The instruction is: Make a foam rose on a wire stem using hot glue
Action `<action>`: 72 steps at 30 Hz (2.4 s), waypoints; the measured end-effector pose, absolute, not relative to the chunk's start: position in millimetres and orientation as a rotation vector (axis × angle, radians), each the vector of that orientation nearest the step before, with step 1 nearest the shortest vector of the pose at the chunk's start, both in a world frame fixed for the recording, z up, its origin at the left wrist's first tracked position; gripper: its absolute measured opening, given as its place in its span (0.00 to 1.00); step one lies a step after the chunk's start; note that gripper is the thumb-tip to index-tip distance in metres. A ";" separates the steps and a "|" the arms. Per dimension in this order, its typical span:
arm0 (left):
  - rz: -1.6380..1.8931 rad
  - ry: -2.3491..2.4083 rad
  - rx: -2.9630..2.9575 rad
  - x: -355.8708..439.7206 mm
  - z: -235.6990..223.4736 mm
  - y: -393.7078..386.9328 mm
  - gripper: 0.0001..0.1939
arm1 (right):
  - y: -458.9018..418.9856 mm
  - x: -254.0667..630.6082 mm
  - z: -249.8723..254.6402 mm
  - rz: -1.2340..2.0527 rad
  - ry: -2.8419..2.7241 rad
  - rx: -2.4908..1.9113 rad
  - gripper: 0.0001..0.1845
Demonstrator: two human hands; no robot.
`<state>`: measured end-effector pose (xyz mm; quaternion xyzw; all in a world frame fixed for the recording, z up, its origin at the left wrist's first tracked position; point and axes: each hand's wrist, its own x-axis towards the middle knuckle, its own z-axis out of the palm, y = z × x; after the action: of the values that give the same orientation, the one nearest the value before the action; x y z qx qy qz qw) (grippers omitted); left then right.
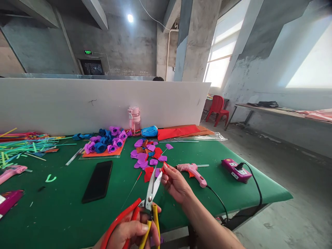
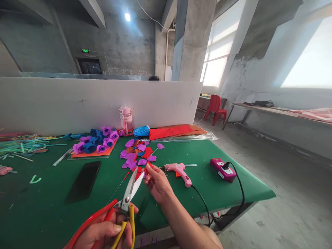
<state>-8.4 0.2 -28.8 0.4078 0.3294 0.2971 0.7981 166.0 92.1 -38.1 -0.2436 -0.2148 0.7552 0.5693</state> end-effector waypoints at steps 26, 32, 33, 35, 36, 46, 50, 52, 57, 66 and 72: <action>0.637 0.688 0.898 -8.0 -24.5 -0.6 0.28 | 93.5 167.1 -40.8 1.797 -0.474 -0.551 0.12; 0.639 0.702 0.852 -6.4 -20.2 -4.1 0.27 | 93.6 167.0 -40.8 1.791 -0.483 -0.564 0.13; 0.638 0.709 0.840 -6.3 -19.9 -4.7 0.27 | 93.7 167.1 -40.8 1.791 -0.480 -0.555 0.13; 0.639 0.711 0.833 -6.2 -19.3 -5.2 0.27 | 93.8 167.3 -40.5 1.792 -0.480 -0.546 0.13; 0.644 0.708 0.833 -6.1 -19.0 -5.1 0.27 | 93.8 167.4 -40.3 1.791 -0.479 -0.550 0.13; 0.632 0.717 0.856 -7.5 -18.5 -4.4 0.27 | 92.1 166.4 -38.0 1.738 -0.513 -0.593 0.13; 0.637 0.712 0.878 -6.8 -17.2 -4.4 0.27 | 91.9 165.8 -37.3 1.728 -0.521 -0.600 0.13; 0.639 0.708 0.879 -6.4 -16.9 -4.0 0.27 | 91.9 165.7 -37.2 1.723 -0.522 -0.605 0.13; 0.633 0.710 0.877 -8.0 -21.7 -3.1 0.27 | 92.7 166.1 -38.7 1.717 -0.526 -0.606 0.13; 0.621 0.736 0.864 -7.4 -22.7 -3.3 0.29 | 93.0 166.3 -40.0 1.723 -0.533 -0.607 0.13; 0.608 0.730 0.893 -7.9 -19.6 -2.1 0.28 | 92.6 166.0 -41.5 1.727 -0.537 -0.605 0.12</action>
<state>-7.9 -2.1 -19.6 0.4156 0.3397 0.2830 0.7948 166.0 92.6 -41.5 -0.2587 -0.2295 0.7386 0.5787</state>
